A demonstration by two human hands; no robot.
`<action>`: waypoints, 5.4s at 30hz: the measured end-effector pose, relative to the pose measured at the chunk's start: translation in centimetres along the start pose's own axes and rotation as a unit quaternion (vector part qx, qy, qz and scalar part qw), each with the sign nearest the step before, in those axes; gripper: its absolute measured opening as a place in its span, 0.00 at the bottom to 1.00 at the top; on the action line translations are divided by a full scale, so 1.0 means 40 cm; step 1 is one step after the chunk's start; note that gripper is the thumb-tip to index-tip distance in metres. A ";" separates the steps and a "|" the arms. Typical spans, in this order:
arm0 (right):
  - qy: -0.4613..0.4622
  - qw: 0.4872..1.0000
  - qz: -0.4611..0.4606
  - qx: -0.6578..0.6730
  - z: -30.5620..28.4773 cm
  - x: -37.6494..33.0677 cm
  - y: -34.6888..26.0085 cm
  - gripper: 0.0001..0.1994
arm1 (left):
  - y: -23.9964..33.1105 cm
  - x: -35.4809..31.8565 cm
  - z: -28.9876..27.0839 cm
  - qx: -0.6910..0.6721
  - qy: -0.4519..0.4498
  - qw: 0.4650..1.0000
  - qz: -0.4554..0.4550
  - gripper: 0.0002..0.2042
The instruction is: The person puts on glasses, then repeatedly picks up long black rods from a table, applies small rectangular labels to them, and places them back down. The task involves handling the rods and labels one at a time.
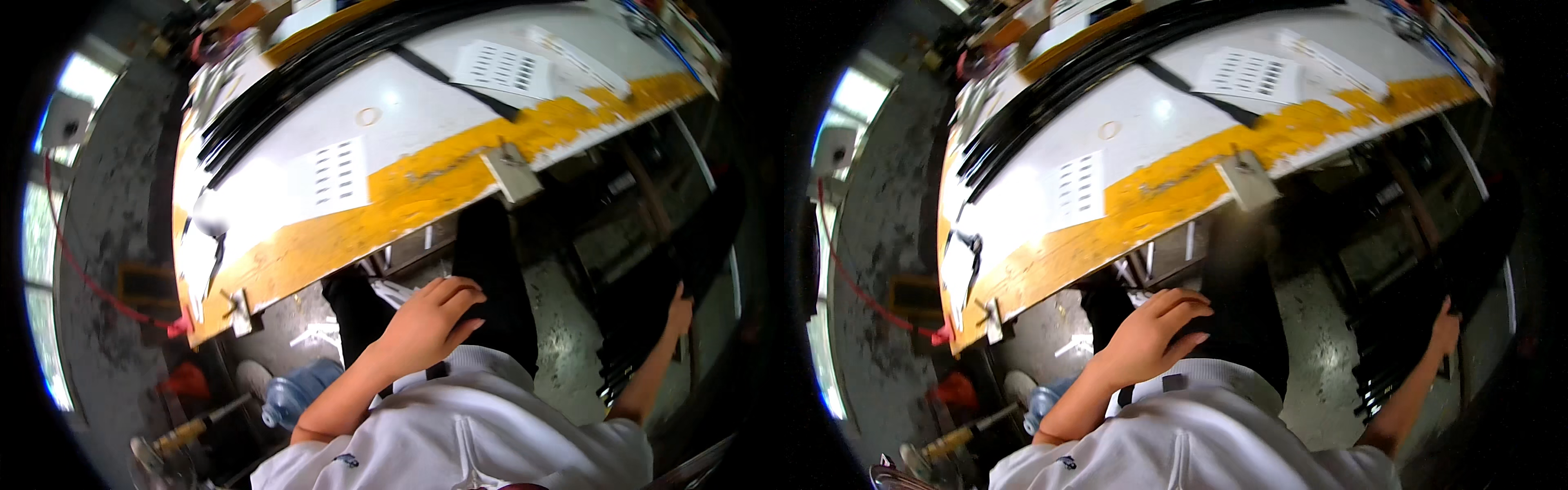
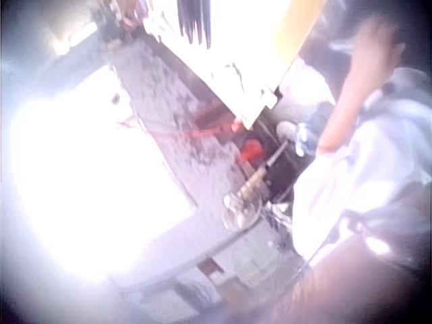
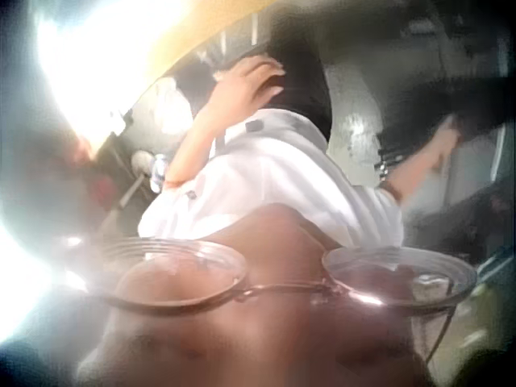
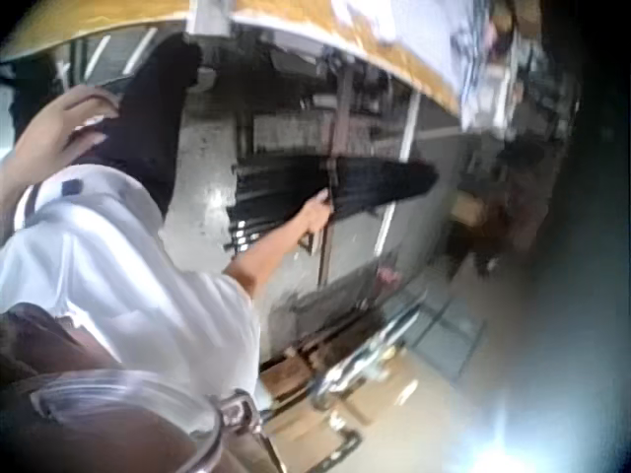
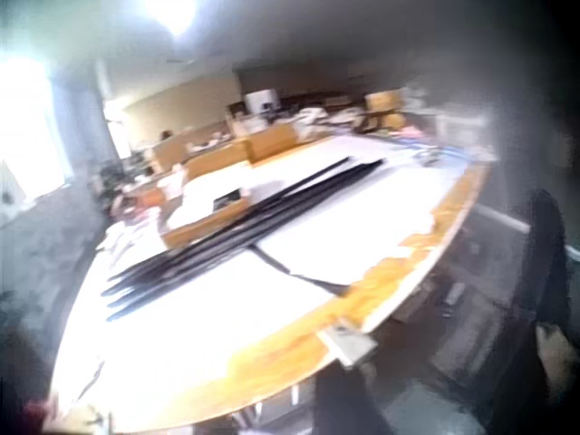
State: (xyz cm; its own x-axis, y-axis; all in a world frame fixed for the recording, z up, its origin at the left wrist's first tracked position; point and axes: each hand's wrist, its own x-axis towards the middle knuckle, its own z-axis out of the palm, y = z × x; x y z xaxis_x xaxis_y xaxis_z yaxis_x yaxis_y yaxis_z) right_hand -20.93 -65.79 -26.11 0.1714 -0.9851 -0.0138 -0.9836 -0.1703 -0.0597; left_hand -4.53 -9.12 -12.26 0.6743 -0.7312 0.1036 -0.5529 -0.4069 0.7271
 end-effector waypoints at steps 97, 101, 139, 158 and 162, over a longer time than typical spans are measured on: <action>0.050 0.486 -0.844 0.219 -0.258 -0.979 -0.854 0.16 | -0.262 -0.395 -0.322 0.363 0.241 0.871 -0.227 0.16; 0.027 0.491 -0.837 0.239 -0.264 -0.961 -0.853 0.19 | -0.254 -0.387 -0.321 0.336 0.240 0.883 -0.223 0.15; -0.560 0.447 -0.620 0.320 -0.368 -1.091 -1.012 0.29 | -0.182 -0.153 -0.476 -0.366 0.502 0.757 -0.203 0.19; -0.673 0.335 -0.621 0.223 -0.467 -1.570 -1.113 0.16 | -0.182 -0.482 -0.447 -0.516 0.666 0.522 -0.128 0.22; -0.662 0.331 -0.635 0.219 -0.456 -1.623 -1.141 0.17 | -0.194 -0.515 -0.436 -0.526 0.625 0.543 -0.196 0.16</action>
State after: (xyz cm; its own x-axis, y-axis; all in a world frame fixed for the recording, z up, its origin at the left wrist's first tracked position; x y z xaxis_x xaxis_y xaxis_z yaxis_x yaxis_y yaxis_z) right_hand 11.79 5.49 -4.30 0.5910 0.7995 -0.1073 -0.0170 -0.1206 -0.9926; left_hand -5.59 18.64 -8.19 0.8077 0.5096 -0.2964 -0.1064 0.6206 0.7769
